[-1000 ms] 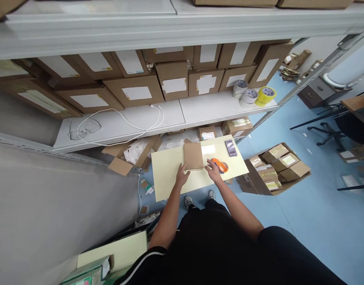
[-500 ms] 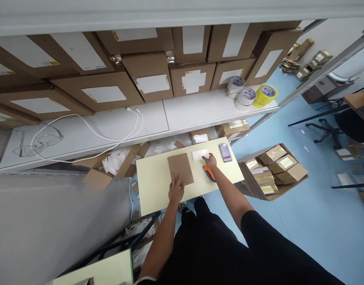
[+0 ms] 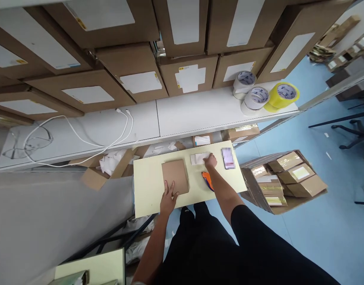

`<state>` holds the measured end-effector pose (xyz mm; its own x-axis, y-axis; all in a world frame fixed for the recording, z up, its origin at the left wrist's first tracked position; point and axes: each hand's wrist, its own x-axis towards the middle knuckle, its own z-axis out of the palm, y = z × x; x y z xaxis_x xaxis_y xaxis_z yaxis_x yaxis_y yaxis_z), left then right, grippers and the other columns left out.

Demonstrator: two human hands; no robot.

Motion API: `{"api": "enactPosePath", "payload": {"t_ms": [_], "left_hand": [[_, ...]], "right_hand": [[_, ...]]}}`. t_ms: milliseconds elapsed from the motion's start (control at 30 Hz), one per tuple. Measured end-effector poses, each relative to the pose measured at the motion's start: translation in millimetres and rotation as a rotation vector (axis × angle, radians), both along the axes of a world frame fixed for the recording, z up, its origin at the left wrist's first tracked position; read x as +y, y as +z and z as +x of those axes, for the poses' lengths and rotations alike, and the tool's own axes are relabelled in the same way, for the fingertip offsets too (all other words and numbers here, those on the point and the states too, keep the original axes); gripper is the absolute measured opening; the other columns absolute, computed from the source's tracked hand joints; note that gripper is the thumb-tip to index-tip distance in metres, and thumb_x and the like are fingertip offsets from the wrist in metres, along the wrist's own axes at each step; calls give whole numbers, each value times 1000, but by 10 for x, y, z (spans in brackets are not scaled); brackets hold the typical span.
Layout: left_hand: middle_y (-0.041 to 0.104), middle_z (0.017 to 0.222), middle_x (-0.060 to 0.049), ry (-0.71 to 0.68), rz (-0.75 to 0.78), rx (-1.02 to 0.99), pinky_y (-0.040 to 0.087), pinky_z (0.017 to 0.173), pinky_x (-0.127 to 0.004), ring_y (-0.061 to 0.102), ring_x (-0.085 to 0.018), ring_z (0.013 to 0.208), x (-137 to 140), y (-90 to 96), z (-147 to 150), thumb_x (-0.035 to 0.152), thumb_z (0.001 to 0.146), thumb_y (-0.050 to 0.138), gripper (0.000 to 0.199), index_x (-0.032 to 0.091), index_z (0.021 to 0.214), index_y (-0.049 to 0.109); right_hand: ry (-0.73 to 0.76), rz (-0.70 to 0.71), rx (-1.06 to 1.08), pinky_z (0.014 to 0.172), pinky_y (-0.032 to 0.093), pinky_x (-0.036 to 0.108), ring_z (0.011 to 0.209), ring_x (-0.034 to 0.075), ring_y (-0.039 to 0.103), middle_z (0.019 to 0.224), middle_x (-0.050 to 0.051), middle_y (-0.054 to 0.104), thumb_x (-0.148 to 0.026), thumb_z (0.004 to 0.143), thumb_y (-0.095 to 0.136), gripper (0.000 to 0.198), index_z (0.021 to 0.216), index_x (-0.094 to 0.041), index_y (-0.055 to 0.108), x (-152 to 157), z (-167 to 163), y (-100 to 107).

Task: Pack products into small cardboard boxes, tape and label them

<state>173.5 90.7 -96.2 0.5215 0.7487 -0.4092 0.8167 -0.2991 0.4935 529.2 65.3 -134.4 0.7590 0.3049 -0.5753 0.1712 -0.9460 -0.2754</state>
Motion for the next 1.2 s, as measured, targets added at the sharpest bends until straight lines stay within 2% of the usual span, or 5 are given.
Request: {"api": "enactPosePath", "payload": {"t_ms": [267, 633, 800, 967, 1200], "left_hand": [[13, 178, -8, -74, 226, -5, 36, 125, -61, 23, -42, 160, 23, 256, 241, 30, 98, 55, 58, 22, 155, 54], [54, 159, -6, -428, 136, -384, 43, 121, -45, 50, -27, 147, 305, 998, 1936, 22, 94, 61, 63, 27, 157, 51], [79, 110, -8, -440, 93, -263, 56, 94, -38, 72, -26, 99, 395, 1227, 2239, 27, 87, 75, 34, 25, 121, 79], [80, 115, -6, -424, 215, -442, 53, 100, -41, 70, -26, 108, 333, 1358, 2156, 26, 96, 65, 18, 27, 93, 84], [80, 96, -6, -221, 71, -508, 57, 87, -39, 71, -25, 90, 303, 1643, 1980, 31, 87, 70, 13, 24, 80, 79]], "right_hand": [[245, 277, -151, 73, 43, 27, 93, 24, 73, 104, 11, 80, -20, 101, 51, 30, 122, -21, 73, -544, 67, 480], [204, 658, -426, 57, 32, 27, 56, 18, 53, 62, 2, 61, -44, 97, 63, 36, 69, -23, 56, -1265, -342, 974], [111, 812, -488, 60, 40, 28, 63, 19, 59, 70, 5, 67, -47, 99, 60, 32, 77, -24, 61, -1355, -344, 1091], [-36, 812, -445, 64, 50, 31, 70, 22, 65, 80, 6, 71, -49, 96, 63, 27, 97, -23, 68, -1329, -365, 1160], [75, 968, -552, 112, 50, 52, 135, 32, 55, 142, 17, 61, -36, 92, 68, 61, 148, -20, 51, -1168, -553, 1520]]}}
